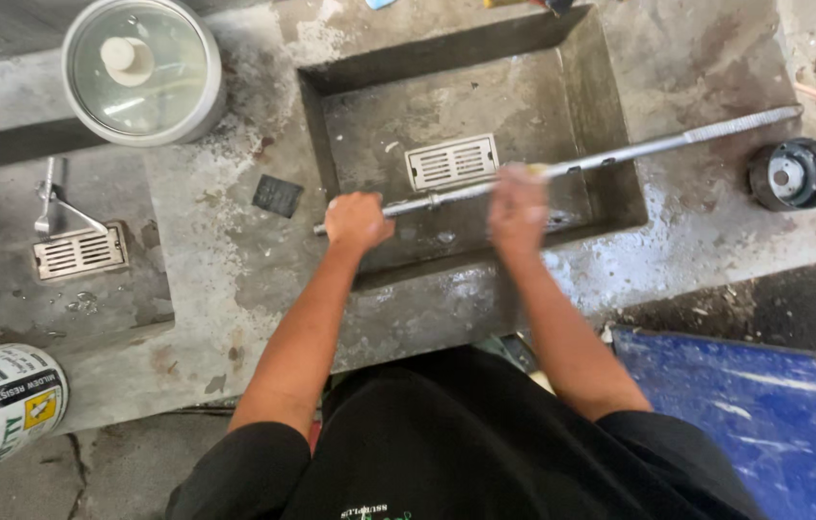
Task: The person scrubs a long metal rod with a sponge in a concrete utility sink, rinses it under running water, and continues scrubbing different sections. The rod remains in the sink throughout the clip.
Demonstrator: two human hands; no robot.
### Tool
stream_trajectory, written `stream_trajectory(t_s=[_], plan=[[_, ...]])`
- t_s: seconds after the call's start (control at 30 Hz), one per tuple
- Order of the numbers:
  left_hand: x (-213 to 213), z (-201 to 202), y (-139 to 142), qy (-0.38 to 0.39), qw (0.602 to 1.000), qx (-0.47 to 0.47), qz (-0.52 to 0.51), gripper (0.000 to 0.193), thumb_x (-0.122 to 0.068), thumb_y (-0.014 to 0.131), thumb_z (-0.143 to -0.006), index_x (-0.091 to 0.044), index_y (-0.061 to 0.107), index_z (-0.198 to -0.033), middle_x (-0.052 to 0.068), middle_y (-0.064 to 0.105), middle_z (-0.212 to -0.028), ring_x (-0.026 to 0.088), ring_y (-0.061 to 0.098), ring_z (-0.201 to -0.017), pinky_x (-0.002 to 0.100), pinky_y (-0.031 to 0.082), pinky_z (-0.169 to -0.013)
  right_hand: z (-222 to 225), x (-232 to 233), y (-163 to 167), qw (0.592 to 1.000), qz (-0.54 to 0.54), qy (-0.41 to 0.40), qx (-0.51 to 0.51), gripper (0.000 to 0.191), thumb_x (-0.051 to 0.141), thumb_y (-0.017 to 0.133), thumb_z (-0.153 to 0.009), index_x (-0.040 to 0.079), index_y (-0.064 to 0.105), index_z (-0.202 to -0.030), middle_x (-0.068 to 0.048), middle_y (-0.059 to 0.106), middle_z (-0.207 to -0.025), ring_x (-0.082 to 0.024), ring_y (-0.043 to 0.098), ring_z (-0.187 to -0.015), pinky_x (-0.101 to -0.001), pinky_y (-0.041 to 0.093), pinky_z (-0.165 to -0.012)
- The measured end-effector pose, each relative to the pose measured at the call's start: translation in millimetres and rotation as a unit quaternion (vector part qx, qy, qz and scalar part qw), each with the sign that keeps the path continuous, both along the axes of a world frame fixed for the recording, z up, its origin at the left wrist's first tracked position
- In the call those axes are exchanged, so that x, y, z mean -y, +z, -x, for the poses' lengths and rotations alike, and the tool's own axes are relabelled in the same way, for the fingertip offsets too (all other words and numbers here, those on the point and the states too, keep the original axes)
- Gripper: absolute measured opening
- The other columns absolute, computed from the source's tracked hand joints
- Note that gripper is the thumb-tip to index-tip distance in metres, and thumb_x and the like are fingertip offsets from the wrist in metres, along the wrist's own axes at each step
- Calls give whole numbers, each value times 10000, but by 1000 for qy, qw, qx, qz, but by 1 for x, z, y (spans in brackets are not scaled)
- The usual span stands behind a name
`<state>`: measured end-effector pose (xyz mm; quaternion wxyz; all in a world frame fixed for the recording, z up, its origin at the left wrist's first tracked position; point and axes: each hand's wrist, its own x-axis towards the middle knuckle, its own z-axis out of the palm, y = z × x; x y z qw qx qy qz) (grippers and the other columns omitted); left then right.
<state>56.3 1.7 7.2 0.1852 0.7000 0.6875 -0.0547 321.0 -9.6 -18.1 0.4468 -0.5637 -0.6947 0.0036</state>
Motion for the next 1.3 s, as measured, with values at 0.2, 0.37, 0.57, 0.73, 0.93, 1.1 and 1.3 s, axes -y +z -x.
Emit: stream_trajectory(t_s=[0.2, 0.37, 0.57, 0.73, 0.93, 1.1, 1.3], plan=[[-1, 2, -18, -25, 1000, -3, -12, 244, -306, 691, -793, -145, 789, -947, 156, 761, -970, 372, 733, -936, 484, 568, -846, 2, 4, -11, 995, -7, 95, -23, 109, 55, 680, -984, 73, 754, -1061, -114, 755, -1143, -332, 697, -1139, -462, 516, -1087], [18, -3, -37, 7, 991, 16, -133, 175, -271, 668, -855, -163, 797, -905, 138, 771, -920, 341, 746, -868, 495, 553, -822, -40, -4, 4, 999, 23, -46, -8, 113, 37, 651, -1029, 37, 739, -1100, -151, 738, -1169, -363, 677, -1183, -468, 520, -1080], [19, -6, -35, 6, 992, -8, -123, 219, -257, 685, -732, -109, 771, -868, 153, 762, -908, 341, 740, -861, 472, 565, -778, 19, 22, -7, 993, 35, 111, 3, 198, 71, 602, -991, 49, 743, -1128, -141, 732, -1158, -352, 670, -1133, -486, 486, -1073], [18, -5, -28, -6, 994, -11, -107, 228, -254, 681, -731, -104, 770, -877, 152, 763, -913, 351, 737, -871, 484, 566, -786, -45, 2, 3, 997, 66, -27, -4, 158, 77, 617, -1054, 49, 739, -1151, -139, 729, -1187, -348, 666, -1188, -468, 498, -1085], [18, -11, -6, -3, 996, 6, -86, 369, -398, 770, -676, -97, 764, -890, 155, 760, -935, 351, 737, -895, 483, 572, -807, 24, 23, -16, 992, 52, 116, -25, 124, 86, 661, -959, 63, 753, -1039, -124, 739, -1173, -337, 687, -1180, -477, 482, -1109], [17, -10, 15, 35, 998, 19, 58, 441, -488, 772, -750, -110, 788, -975, 179, 754, -1015, 389, 718, -990, 490, 570, -869, -53, 6, 2, 997, 74, 0, -22, 125, 60, 668, -1048, 59, 747, -1145, -124, 733, -1192, -331, 686, -1175, -437, 511, -1099], [6, -13, 7, 7, 996, 13, 93, 426, -442, 747, -783, -81, 806, -1001, 199, 760, -1074, 382, 732, -1038, 480, 581, -913, 16, 25, -7, 994, 24, 92, -45, 153, 86, 669, -985, 71, 759, -1107, -116, 737, -1149, -325, 691, -1138, -482, 475, -1123]])
